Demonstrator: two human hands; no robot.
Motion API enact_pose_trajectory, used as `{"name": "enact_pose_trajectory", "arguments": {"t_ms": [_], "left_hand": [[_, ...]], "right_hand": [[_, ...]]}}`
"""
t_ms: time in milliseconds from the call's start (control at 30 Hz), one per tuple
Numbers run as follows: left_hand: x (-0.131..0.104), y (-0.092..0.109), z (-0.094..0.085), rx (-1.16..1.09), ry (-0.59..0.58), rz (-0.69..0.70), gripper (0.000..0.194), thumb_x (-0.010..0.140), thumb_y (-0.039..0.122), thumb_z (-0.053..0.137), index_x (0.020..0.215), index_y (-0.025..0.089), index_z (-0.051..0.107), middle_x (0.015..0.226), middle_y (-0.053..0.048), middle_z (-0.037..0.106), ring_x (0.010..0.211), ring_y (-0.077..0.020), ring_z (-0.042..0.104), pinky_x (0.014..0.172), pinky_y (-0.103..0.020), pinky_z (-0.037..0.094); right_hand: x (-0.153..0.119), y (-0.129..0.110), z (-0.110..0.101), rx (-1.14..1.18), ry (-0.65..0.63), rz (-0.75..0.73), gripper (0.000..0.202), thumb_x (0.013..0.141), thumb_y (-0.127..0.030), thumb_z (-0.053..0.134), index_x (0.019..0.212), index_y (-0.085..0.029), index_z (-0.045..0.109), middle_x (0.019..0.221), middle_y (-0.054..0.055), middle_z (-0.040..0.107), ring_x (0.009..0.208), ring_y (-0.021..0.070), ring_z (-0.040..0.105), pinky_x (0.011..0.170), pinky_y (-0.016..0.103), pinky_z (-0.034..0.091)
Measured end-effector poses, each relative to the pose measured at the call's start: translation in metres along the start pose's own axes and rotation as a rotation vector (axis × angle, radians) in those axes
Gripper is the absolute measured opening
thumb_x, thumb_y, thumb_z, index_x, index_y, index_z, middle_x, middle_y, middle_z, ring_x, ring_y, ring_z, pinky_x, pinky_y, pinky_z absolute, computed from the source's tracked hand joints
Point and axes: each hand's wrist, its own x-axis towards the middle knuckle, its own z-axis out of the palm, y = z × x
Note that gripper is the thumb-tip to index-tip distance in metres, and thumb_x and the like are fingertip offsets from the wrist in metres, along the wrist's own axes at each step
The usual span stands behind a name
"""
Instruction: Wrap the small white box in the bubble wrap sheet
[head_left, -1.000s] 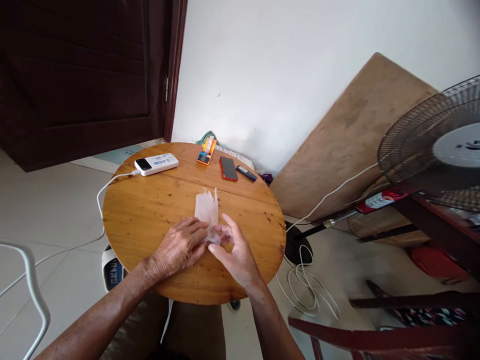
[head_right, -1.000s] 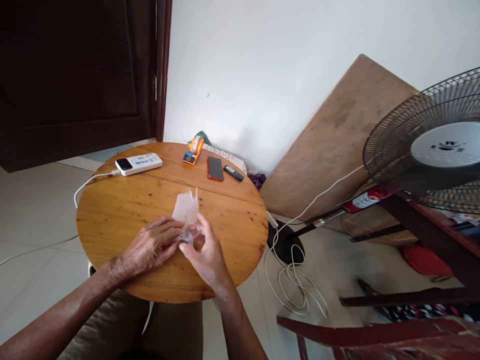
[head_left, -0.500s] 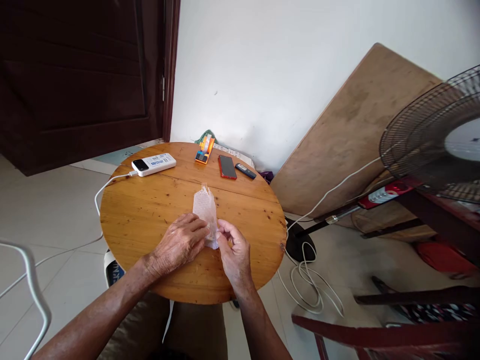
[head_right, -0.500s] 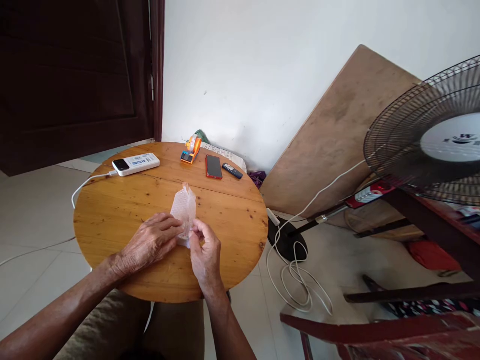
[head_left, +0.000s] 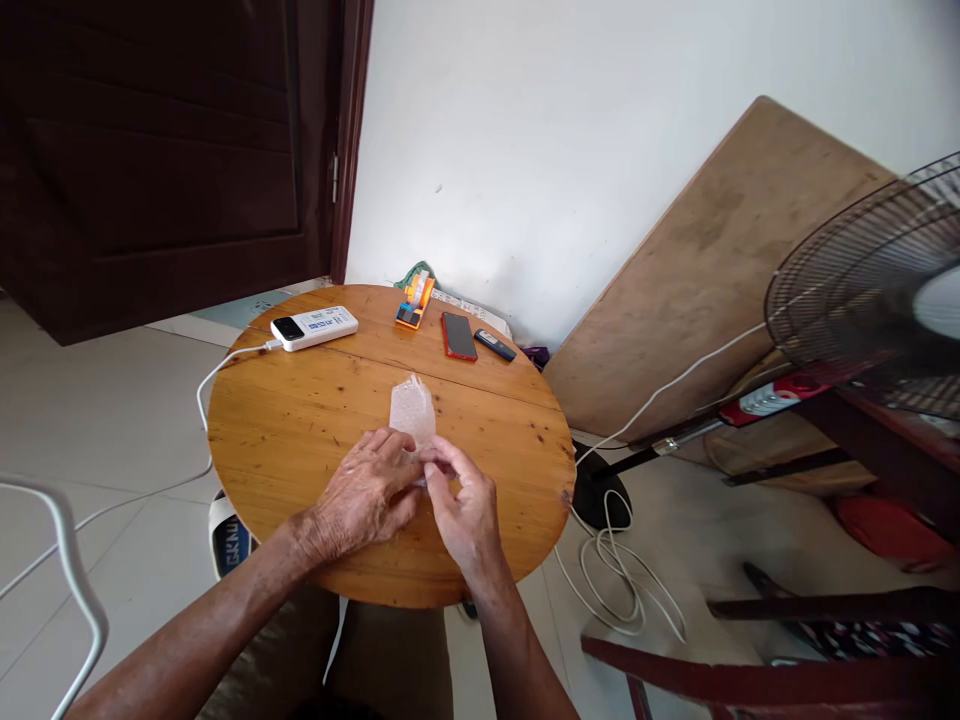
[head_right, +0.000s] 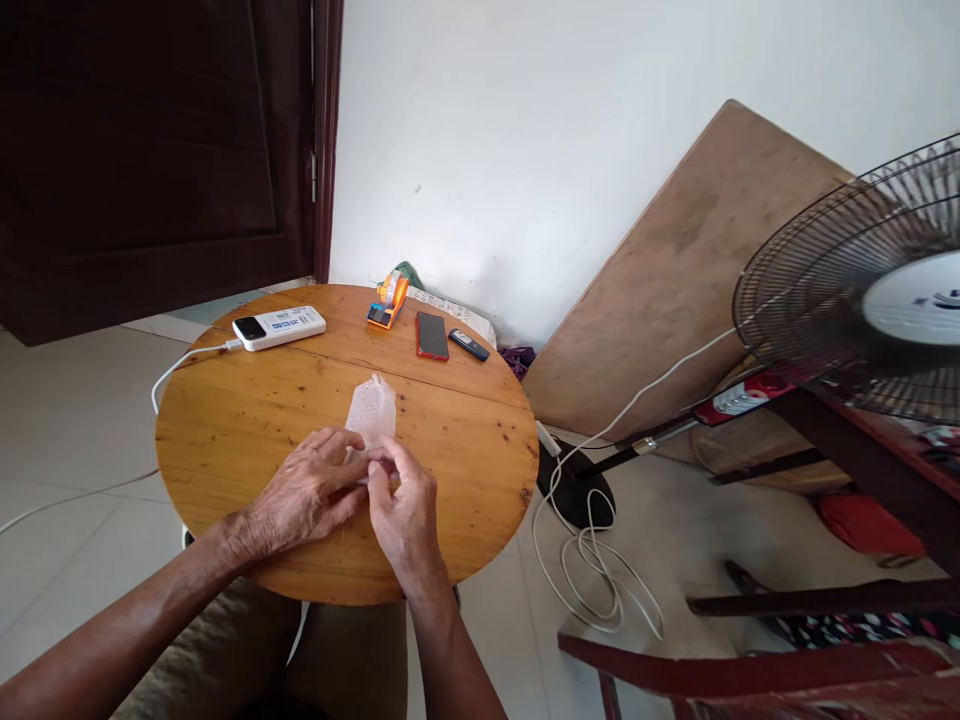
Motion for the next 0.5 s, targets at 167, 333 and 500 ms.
{"name": "enact_pose_trajectory", "arguments": {"t_ms": [167, 333, 500], "left_hand": [[-0.004, -0.001, -0.007, -0.149, -0.029, 0.0, 0.027, 0.095, 0.022, 0.042, 0.11, 0.02, 0.064, 0.107, -0.009, 0.057, 0.098, -0.0232, 0.051, 0.089, -0.04, 0.045], [-0.002, -0.005, 0.004, -0.135, 0.057, -0.017, 0.021, 0.09, 0.015, 0.048, 0.098, 0.02, 0.067, 0.1, -0.008, 0.059, 0.092, -0.0216, 0.053, 0.083, -0.036, 0.046], [-0.005, -0.007, 0.012, -0.191, 0.082, -0.068, 0.031, 0.081, 0.012, 0.057, 0.109, 0.023, 0.067, 0.108, -0.008, 0.059, 0.1, -0.0231, 0.054, 0.088, -0.036, 0.046]], "right_hand": [[-0.01, 0.003, -0.007, 0.121, -0.055, 0.016, 0.036, 0.089, -0.018, 0.048, 0.122, -0.02, 0.063, 0.112, 0.008, 0.073, 0.103, 0.02, 0.07, 0.094, 0.036, 0.056], [-0.008, 0.009, -0.009, 0.173, -0.043, 0.019, 0.028, 0.09, -0.021, 0.052, 0.113, -0.02, 0.067, 0.105, 0.007, 0.075, 0.097, 0.0192, 0.071, 0.089, 0.035, 0.058], [-0.004, 0.013, -0.004, 0.176, -0.024, -0.012, 0.026, 0.084, -0.017, 0.059, 0.109, -0.021, 0.068, 0.097, 0.004, 0.074, 0.087, 0.0168, 0.07, 0.081, 0.03, 0.058]]}}
